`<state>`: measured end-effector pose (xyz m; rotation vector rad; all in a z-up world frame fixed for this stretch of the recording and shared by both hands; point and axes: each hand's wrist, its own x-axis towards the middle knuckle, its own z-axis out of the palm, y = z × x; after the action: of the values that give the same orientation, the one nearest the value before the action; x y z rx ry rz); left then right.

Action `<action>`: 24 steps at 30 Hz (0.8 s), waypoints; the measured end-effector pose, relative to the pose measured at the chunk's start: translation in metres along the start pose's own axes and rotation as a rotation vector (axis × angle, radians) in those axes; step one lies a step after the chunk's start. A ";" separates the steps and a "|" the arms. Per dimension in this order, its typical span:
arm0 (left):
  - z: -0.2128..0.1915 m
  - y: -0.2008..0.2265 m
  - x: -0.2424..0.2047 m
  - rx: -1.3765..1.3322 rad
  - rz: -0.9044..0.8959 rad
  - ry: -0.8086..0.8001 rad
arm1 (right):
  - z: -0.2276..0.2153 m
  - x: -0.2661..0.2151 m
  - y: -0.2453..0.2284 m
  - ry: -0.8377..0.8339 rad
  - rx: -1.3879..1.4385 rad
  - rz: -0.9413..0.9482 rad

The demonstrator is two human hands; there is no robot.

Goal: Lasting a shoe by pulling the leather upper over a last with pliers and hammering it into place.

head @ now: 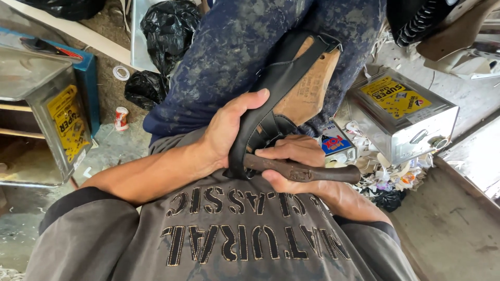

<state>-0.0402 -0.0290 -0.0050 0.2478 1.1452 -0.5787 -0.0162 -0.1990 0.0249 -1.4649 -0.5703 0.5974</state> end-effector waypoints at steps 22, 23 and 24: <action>0.031 0.037 -0.015 -0.124 -0.017 -0.451 | -0.115 -0.068 0.020 0.928 0.259 0.585; 0.033 0.038 -0.015 -0.146 0.019 -0.501 | -0.116 -0.074 0.026 0.899 0.143 0.773; 0.036 0.038 -0.015 -0.172 0.056 -0.550 | -0.118 -0.079 0.031 0.859 0.025 0.961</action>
<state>0.0046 -0.0095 0.0193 -0.0314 0.6462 -0.4561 0.0057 -0.3389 -0.0096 -1.7488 0.8584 0.6065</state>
